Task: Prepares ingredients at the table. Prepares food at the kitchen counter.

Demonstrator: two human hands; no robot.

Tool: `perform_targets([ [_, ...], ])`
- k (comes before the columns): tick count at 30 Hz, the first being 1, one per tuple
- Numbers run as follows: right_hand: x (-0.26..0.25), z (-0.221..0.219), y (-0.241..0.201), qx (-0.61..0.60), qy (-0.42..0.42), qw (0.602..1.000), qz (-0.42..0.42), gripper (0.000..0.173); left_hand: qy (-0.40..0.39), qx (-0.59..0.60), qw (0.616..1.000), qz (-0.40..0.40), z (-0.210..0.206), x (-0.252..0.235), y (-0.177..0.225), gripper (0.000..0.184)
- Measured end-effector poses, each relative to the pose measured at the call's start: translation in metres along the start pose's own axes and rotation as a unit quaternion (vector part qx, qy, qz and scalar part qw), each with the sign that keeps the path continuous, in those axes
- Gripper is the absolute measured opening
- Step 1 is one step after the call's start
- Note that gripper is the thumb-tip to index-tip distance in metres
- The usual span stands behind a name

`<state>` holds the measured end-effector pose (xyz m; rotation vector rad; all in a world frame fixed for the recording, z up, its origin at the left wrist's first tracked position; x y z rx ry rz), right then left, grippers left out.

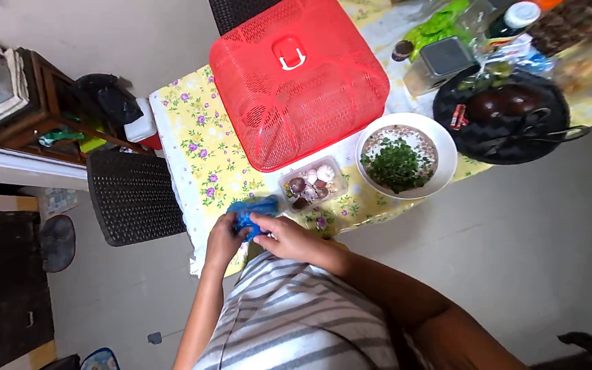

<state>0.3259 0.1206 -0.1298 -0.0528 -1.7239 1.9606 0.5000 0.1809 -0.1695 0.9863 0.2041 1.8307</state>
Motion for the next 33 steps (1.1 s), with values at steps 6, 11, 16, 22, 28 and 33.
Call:
perform_targets([
  [6,0.001,0.007,0.022,-0.021,0.057,0.998,0.001,0.037,-0.009,0.015,0.995,0.094,0.023,0.001,-0.011,0.033],
  [11,0.004,0.009,0.039,-0.087,0.068,0.993,0.047,0.031,-0.02,0.263,0.964,-0.02,0.041,0.017,-0.033,0.011],
  [16,0.007,0.012,0.057,-0.088,0.07,0.99,0.082,0.022,0.078,0.435,0.897,0.021,0.031,-0.006,-0.082,0.036],
  [22,0.003,-0.002,0.062,-0.218,0.209,0.952,-0.051,0.033,0.002,0.169,0.98,0.109,-0.016,-0.044,-0.125,0.035],
  [28,-0.03,-0.009,0.067,-0.074,0.054,0.958,-0.272,0.062,0.055,0.118,0.991,-0.004,-0.06,-0.058,-0.139,0.04],
  [33,-0.058,-0.038,0.07,0.079,0.081,0.974,-0.195,0.041,0.041,-0.009,0.999,0.015,-0.056,-0.063,-0.128,0.042],
])
Point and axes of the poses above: each hand's wrist, its own x-axis away from the middle knuckle, its own z-axis out of the back of the hand, y = z × x, the point moved 1 cm from there along -x, towards the middle knuckle, and after that the axes turned 8 degrees about -y, right-handed, at the moved point
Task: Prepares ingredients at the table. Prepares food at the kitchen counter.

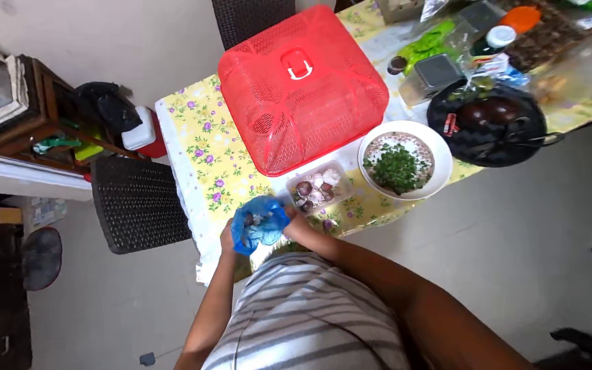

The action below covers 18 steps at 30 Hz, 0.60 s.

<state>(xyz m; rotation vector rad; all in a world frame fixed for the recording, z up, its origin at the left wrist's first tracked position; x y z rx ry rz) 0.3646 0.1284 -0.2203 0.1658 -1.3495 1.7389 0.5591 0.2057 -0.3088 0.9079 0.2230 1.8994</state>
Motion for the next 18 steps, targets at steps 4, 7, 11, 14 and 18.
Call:
perform_targets([
  [4,-0.013,-0.002,-0.002,-0.018,0.021,0.998,-0.048,0.041,-0.034,-0.055,0.997,0.036,0.017,0.012,0.028,0.04],
  [7,-0.004,0.009,-0.006,-0.104,0.029,0.992,-0.066,0.036,-0.051,-0.045,0.997,0.034,0.025,0.01,0.037,0.033],
  [11,0.003,0.006,0.007,-0.249,0.099,0.963,-0.042,0.032,0.039,0.034,0.998,-0.045,0.035,0.016,0.046,0.026],
  [14,0.016,0.011,0.008,-0.366,0.102,0.921,-0.081,0.031,0.076,0.064,0.988,-0.115,0.052,0.023,0.067,0.024],
  [18,0.033,0.026,0.009,-0.564,0.113,0.807,-0.134,0.023,0.021,0.097,0.98,-0.17,0.077,0.03,0.109,0.019],
])
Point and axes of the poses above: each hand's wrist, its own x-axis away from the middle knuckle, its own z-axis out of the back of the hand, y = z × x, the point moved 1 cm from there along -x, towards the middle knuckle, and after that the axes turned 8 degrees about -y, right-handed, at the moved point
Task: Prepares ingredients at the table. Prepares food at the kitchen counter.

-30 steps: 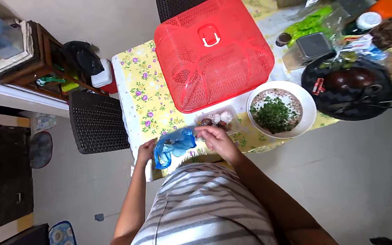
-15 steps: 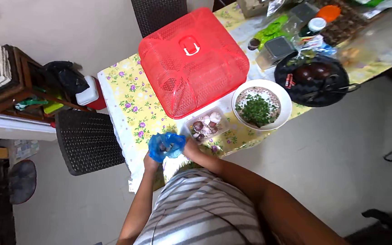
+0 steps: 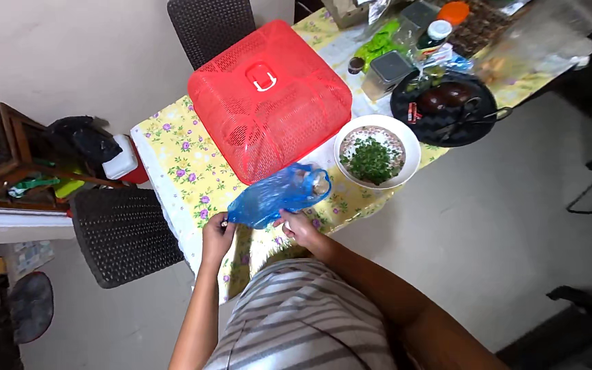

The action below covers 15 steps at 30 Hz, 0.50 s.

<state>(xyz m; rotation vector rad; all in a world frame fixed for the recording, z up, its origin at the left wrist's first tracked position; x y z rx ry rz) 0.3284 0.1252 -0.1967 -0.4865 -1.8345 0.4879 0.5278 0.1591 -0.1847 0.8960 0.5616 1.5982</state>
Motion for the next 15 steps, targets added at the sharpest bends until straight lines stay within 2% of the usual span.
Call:
perform_targets([
  [4,-0.01,0.018,0.002,-0.12,-0.008,0.991,-0.056,0.023,-0.088,0.034,0.996,0.007,0.002,-0.011,0.041,0.018],
  [7,-0.018,0.029,0.008,-0.141,-0.012,0.987,-0.075,0.032,-0.144,0.094,0.984,0.057,-0.012,-0.021,0.061,0.02],
  [10,-0.02,0.04,0.009,-0.155,-0.011,0.984,-0.088,0.036,-0.163,0.146,0.971,0.097,-0.032,-0.031,0.076,0.026],
  [13,-0.023,0.05,0.01,-0.118,-0.018,0.987,-0.104,0.041,-0.17,0.17,0.96,0.145,-0.05,-0.043,0.084,0.031],
  [15,-0.019,0.055,0.007,-0.007,-0.017,0.994,-0.107,0.046,-0.171,0.152,0.959,0.17,-0.061,-0.054,0.084,0.033],
])
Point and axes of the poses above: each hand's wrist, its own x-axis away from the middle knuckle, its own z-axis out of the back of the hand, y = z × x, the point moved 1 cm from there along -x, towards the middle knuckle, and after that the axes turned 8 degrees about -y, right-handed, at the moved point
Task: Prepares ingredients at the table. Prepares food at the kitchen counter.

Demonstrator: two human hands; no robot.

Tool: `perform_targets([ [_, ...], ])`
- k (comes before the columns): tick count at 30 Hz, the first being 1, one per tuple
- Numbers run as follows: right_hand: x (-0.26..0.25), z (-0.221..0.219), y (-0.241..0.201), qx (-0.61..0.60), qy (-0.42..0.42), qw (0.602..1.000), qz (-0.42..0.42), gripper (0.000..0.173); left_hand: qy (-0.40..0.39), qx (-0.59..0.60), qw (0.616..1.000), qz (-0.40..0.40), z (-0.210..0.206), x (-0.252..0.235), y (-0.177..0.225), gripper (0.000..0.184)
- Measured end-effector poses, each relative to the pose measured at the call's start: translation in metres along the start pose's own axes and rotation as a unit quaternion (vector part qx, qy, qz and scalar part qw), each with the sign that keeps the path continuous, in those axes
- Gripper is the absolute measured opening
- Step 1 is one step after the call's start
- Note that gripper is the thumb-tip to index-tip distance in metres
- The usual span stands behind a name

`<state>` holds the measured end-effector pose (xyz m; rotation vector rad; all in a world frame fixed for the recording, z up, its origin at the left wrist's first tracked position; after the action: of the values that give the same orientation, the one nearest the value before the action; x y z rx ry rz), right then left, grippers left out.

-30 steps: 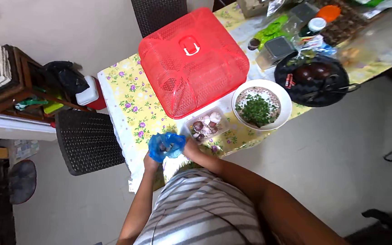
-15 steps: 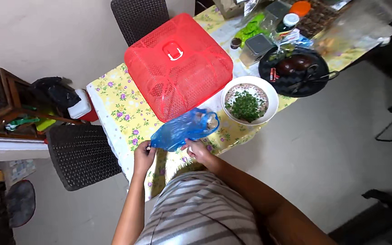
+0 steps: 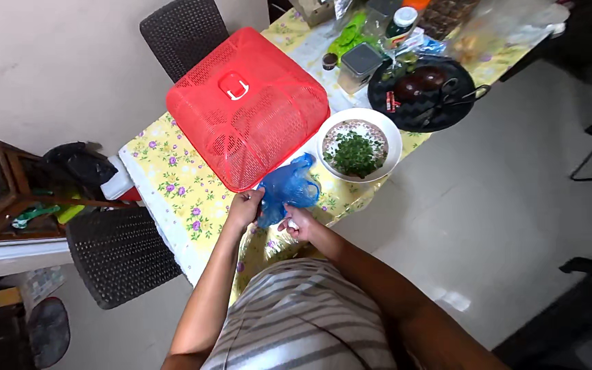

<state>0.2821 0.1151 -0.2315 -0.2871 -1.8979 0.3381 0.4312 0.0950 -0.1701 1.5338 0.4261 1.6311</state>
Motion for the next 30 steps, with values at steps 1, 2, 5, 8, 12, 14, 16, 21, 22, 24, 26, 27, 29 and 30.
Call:
perform_targets([
  [1,0.004,0.002,-0.001,0.079,0.012,0.997,0.01,0.048,0.001,-0.017,1.0,0.011,-0.003,-0.008,-0.001,0.034],
  [2,0.008,0.003,-0.003,0.159,0.03,0.986,0.037,0.048,-0.001,-0.036,0.999,0.016,-0.004,-0.015,-0.002,0.035],
  [5,0.007,0.009,0.005,0.275,0.101,0.933,0.209,0.038,-0.028,-0.1,0.994,0.016,-0.006,-0.028,-0.005,0.036],
  [8,0.006,0.008,0.01,0.314,0.131,0.86,0.38,0.053,-0.057,-0.113,0.992,-0.006,-0.008,-0.029,-0.007,0.032],
  [12,-0.001,0.003,0.001,0.365,0.089,0.805,0.459,0.033,-0.08,-0.078,0.993,-0.036,-0.004,-0.023,-0.008,0.027],
  [14,-0.005,-0.003,0.003,0.358,0.114,0.79,0.485,0.02,-0.069,-0.074,0.993,-0.059,-0.001,-0.021,-0.01,0.028],
  [16,-0.006,-0.006,0.002,0.346,0.134,0.795,0.48,0.019,-0.035,-0.075,0.993,-0.082,0.004,-0.017,-0.014,0.029],
  [21,0.002,-0.006,-0.009,0.314,0.133,0.854,0.393,0.048,0.012,-0.217,0.976,-0.026,0.022,-0.004,-0.031,0.032],
  [22,0.003,-0.006,-0.01,0.314,0.135,0.854,0.393,0.053,0.0,-0.236,0.972,0.005,0.022,0.0,-0.032,0.037],
  [24,0.001,-0.004,-0.008,0.321,0.15,0.821,0.448,0.042,-0.027,-0.251,0.967,0.041,0.02,0.006,-0.041,0.047],
  [26,-0.004,-0.003,-0.005,0.344,0.169,0.758,0.527,0.024,-0.047,-0.256,0.965,0.03,0.017,0.009,-0.055,0.049],
  [27,-0.006,-0.002,-0.004,0.359,0.174,0.733,0.55,0.02,-0.054,-0.256,0.965,0.021,0.015,0.01,-0.06,0.048],
  [29,-0.007,-0.001,-0.006,0.395,0.176,0.719,0.544,0.021,-0.05,-0.261,0.964,0.009,0.008,0.011,-0.067,0.043],
  [30,-0.007,-0.002,-0.007,0.408,0.175,0.728,0.523,0.022,-0.047,-0.269,0.962,0.012,0.005,0.01,-0.067,0.039],
])
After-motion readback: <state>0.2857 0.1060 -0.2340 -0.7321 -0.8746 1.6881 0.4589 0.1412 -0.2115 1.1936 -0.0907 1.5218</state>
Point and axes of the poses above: each hand's wrist, its own x-axis away from the middle knuckle, its own z-axis out of the back of the hand, y = z × x, the point moved 1 cm from there along -x, towards the middle knuckle, and after that the axes turned 8 degrees about -y, right-handed, at the moved point
